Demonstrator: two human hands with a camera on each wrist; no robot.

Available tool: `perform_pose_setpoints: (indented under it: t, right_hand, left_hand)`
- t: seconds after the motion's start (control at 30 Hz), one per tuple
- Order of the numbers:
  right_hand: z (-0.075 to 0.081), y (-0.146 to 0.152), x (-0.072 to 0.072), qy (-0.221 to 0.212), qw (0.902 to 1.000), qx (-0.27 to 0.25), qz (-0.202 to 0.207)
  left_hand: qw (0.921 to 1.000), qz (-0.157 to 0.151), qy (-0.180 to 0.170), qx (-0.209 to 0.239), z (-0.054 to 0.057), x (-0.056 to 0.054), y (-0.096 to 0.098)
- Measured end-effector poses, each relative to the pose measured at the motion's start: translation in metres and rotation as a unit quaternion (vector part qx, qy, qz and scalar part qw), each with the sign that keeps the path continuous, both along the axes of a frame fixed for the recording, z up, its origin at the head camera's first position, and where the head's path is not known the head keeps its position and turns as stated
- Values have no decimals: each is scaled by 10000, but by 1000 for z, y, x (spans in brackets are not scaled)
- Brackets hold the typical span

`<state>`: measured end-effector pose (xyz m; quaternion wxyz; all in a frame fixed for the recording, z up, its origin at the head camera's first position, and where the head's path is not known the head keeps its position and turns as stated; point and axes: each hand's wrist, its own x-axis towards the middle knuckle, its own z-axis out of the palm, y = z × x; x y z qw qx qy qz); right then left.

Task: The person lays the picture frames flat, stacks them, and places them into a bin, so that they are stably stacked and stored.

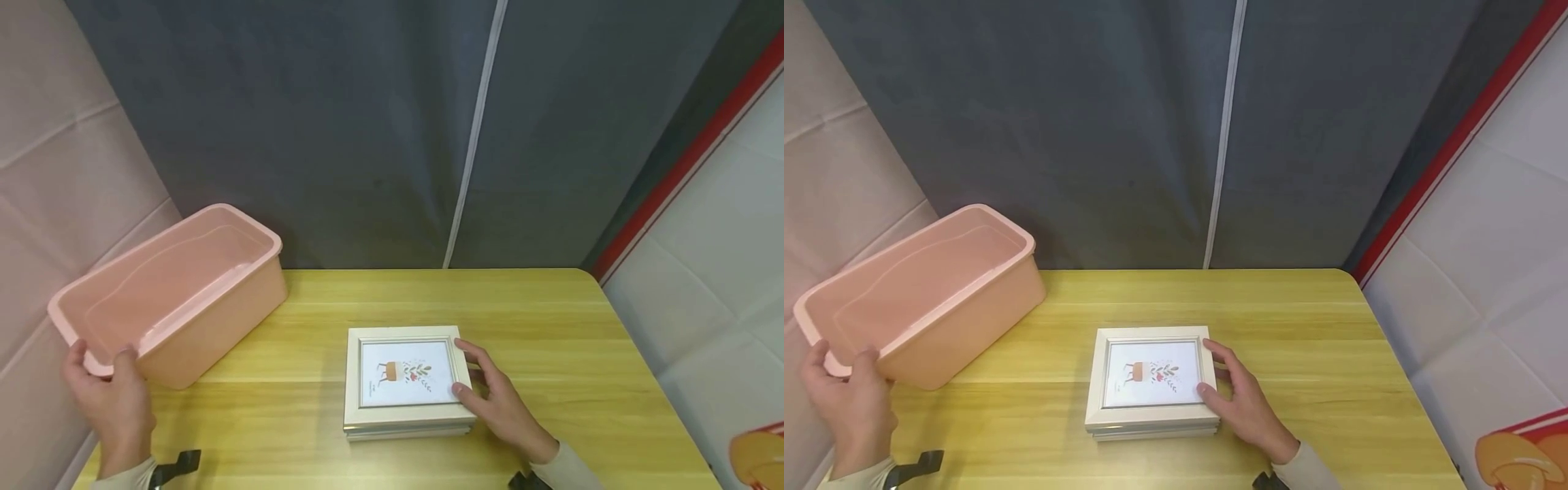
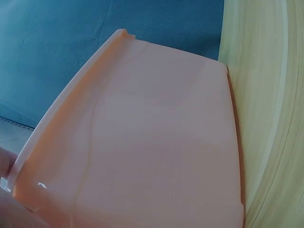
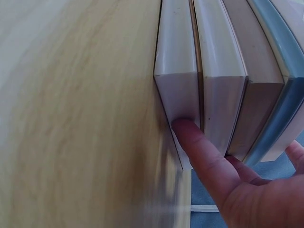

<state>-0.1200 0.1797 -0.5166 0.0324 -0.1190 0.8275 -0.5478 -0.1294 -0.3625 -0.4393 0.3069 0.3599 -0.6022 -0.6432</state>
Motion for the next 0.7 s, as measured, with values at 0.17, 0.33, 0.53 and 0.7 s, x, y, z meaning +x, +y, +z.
perform_pose_setpoints:
  t: [0.17, 0.33, 0.53, 0.7]
  right_hand:
    - [0, 2, 0, -1, 10000, 90, -27]
    - [2, 5, 1, -60, 10000, 37, -46]
    - [2, 9, 3, -35, 9999, 67, -114]
    - [2, 13, 4, 36, 9998, 115, -177]
  left_hand:
    - [9998, -147, -40, -92, -2, 0, 7]
    - [9993, -275, 80, -260, -6, -2, 21]
    - [9974, -530, 352, -351, -11, -7, 40]
    - [9935, -907, 517, -452, -15, -11, 57]
